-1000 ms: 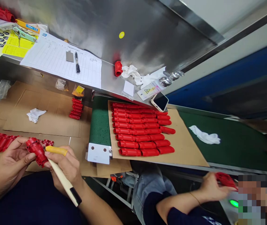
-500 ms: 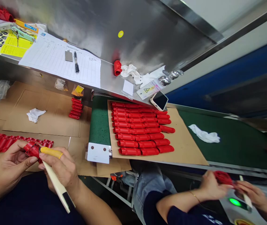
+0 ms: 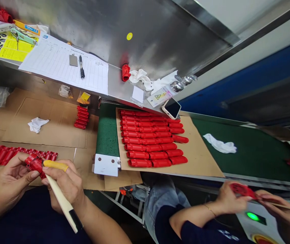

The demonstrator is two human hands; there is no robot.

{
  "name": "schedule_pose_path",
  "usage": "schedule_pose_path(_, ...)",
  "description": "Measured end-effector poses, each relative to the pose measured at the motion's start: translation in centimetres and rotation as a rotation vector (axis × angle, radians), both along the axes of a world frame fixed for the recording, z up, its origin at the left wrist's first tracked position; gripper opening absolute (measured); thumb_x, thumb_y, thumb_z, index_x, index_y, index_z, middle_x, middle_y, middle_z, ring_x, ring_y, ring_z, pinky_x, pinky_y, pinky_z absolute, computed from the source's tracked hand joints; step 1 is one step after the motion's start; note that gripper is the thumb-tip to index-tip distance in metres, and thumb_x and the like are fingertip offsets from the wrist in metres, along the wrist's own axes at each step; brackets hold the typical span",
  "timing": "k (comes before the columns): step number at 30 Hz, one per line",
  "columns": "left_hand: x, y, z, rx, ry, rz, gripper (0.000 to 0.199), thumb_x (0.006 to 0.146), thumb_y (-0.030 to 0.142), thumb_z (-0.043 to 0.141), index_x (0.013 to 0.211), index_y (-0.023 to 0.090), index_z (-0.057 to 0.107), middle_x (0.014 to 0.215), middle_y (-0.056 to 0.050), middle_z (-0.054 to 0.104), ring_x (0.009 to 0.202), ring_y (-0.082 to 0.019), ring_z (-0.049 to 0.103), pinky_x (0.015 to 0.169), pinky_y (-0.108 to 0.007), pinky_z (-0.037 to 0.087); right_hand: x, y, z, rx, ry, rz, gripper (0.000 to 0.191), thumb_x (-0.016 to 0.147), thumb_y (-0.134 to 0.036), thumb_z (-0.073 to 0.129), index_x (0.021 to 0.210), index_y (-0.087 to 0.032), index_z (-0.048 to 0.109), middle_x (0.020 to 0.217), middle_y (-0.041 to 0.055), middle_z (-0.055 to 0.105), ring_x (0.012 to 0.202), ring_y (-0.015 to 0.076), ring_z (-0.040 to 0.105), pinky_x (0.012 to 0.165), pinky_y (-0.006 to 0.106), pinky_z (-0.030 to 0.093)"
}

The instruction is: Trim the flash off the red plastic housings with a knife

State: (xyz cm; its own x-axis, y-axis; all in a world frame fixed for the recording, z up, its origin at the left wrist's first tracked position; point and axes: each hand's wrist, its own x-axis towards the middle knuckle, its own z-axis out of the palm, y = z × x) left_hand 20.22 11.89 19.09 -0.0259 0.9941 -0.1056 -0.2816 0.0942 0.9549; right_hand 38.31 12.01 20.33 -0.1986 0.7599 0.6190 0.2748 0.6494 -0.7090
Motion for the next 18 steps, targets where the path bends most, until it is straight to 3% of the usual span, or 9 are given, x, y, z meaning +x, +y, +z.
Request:
schedule_pose_path(4, 0.1, 0.2, -0.2, 0.009, 0.000, -0.009, 0.017, 0.084, 0.028, 0.092, 0.088, 0.024, 0.076, 0.079, 0.002, 0.076, 0.073, -0.011, 0.075, 0.073, -0.014, 0.062, 0.3, 0.1, 0.1, -0.058, -0.032, 0.051, 0.022, 0.106, -0.018, 0.062, 0.127, -0.018, 0.068, 0.111, 0.0146, 0.082, 0.111, 0.0271, 0.078, 0.097, 0.045, 0.065)
schedule_pose_path(7, -0.3, 0.3, -0.2, -0.080, -0.141, -0.049, 0.026, 0.083, 0.029, 0.093, 0.102, 0.029, 0.076, 0.086, 0.001, 0.080, 0.074, -0.013, 0.076, 0.072, -0.019, 0.063, 1.3, 0.2, 0.3, -0.251, 0.051, 0.089, 0.018, 0.109, -0.034, 0.062, 0.122, -0.022, 0.067, 0.116, 0.0136, 0.081, 0.109, 0.0269, 0.077, 0.093, 0.045, 0.065)
schedule_pose_path(11, -1.2, 0.4, 0.3, -0.350, -0.368, -0.219, 0.042, 0.087, 0.037, 0.089, 0.126, 0.034, 0.072, 0.099, -0.006, 0.083, 0.072, -0.019, 0.075, 0.067, -0.028, 0.064, 2.8, 0.8, 0.8, -0.549, 0.383, 0.062, 0.026, 0.108, -0.049, 0.064, 0.106, -0.024, 0.070, 0.091, 0.0064, 0.079, 0.071, 0.0184, 0.074, 0.064, 0.032, 0.063)
schedule_pose_path(15, -1.5, 0.4, 0.6, -0.517, -0.341, -0.247, 0.046, 0.086, 0.042, 0.089, 0.128, 0.023, 0.080, 0.117, -0.014, 0.081, 0.075, -0.018, 0.071, 0.066, -0.026, 0.061, 2.5, 1.6, 1.0, -0.840, 0.274, 0.020, 0.033, 0.099, -0.053, 0.074, 0.097, -0.020, 0.074, 0.072, -0.0009, 0.068, 0.052, 0.0091, 0.058, 0.048, 0.020, 0.048)
schedule_pose_path(18, -1.4, 0.2, 0.5, -0.491, -0.392, -0.278, 0.065, 0.083, 0.065, 0.084, 0.127, 0.018, 0.084, 0.126, -0.021, 0.079, 0.081, -0.022, 0.070, 0.067, -0.028, 0.060, 1.5, 1.7, 0.4, -1.121, 0.307, 0.081, 0.048, 0.087, -0.065, 0.081, 0.090, -0.019, 0.068, 0.063, -0.0047, 0.064, 0.042, 0.0064, 0.051, 0.040, 0.017, 0.041)
